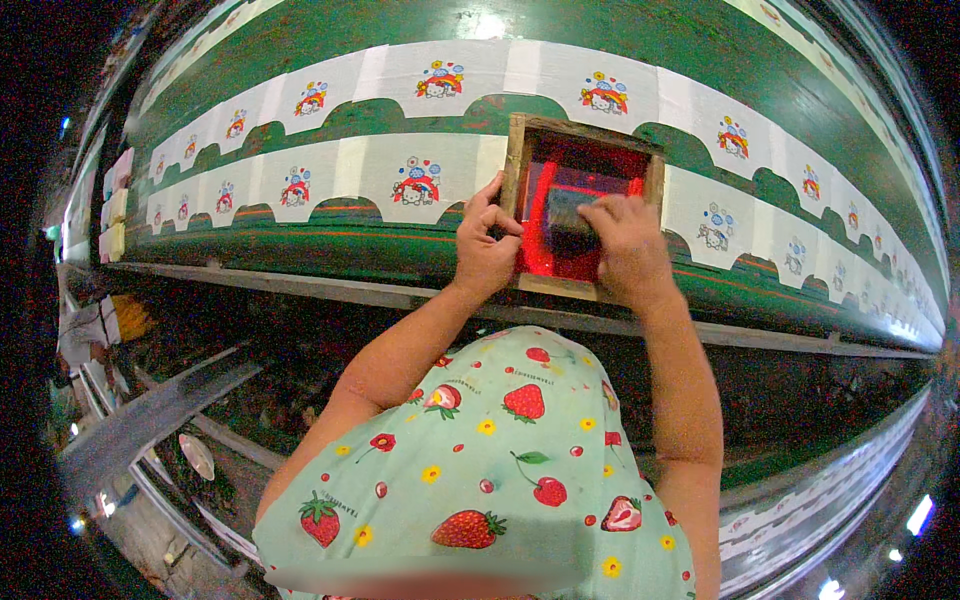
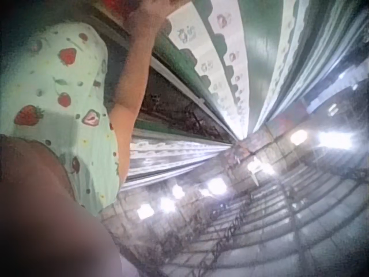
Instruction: The person holds a small wooden frame with a red-backed printed sheet and repeatedly rubs its surface with a small rectangular block. The action is continuous and repetitive, with the person occasionally adjusting the frame's position while maintaining the rubbing motion.
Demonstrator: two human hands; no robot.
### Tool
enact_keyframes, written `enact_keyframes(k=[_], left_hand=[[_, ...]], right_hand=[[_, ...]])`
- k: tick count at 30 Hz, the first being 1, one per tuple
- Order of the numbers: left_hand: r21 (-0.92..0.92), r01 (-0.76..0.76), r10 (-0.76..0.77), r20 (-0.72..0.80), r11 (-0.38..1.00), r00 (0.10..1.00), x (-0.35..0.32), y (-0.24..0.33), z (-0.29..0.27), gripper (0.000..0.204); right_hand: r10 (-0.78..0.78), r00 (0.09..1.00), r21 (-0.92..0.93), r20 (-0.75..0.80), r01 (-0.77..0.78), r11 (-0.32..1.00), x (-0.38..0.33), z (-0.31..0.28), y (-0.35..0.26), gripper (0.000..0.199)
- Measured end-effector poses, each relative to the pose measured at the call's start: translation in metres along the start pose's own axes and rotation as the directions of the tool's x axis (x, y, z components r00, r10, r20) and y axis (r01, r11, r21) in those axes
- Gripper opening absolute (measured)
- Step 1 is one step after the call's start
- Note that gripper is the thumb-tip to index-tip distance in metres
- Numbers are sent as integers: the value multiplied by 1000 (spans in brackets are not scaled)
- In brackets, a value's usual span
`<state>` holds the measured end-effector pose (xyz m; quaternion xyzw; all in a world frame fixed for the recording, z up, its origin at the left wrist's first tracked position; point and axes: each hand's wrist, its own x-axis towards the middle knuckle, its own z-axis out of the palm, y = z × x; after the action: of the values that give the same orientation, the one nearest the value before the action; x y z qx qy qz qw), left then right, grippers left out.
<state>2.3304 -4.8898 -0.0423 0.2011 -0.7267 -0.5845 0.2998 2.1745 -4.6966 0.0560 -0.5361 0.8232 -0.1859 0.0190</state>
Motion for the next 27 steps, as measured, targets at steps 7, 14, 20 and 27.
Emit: enact_keyframes(k=[7,14,20,27], left_hand=[[52,-24,24,3,998,1000,1,2,-1,13],[112,-64,60,37,992,998,3,-2,-6,10],[85,-83,80,42,993,996,6,16,5,14],[85,-140,137,43,986,990,-8,40,87,17]], right_hand=[[29,999,17,24,-30,999,-48,-3,-51,54],[36,999,192,13,-37,981,-72,-11,-53,46],[409,850,374,-333,-279,884,-120,-1,-21,42],[562,762,556,-322,-328,764,-184,-13,40,44]])
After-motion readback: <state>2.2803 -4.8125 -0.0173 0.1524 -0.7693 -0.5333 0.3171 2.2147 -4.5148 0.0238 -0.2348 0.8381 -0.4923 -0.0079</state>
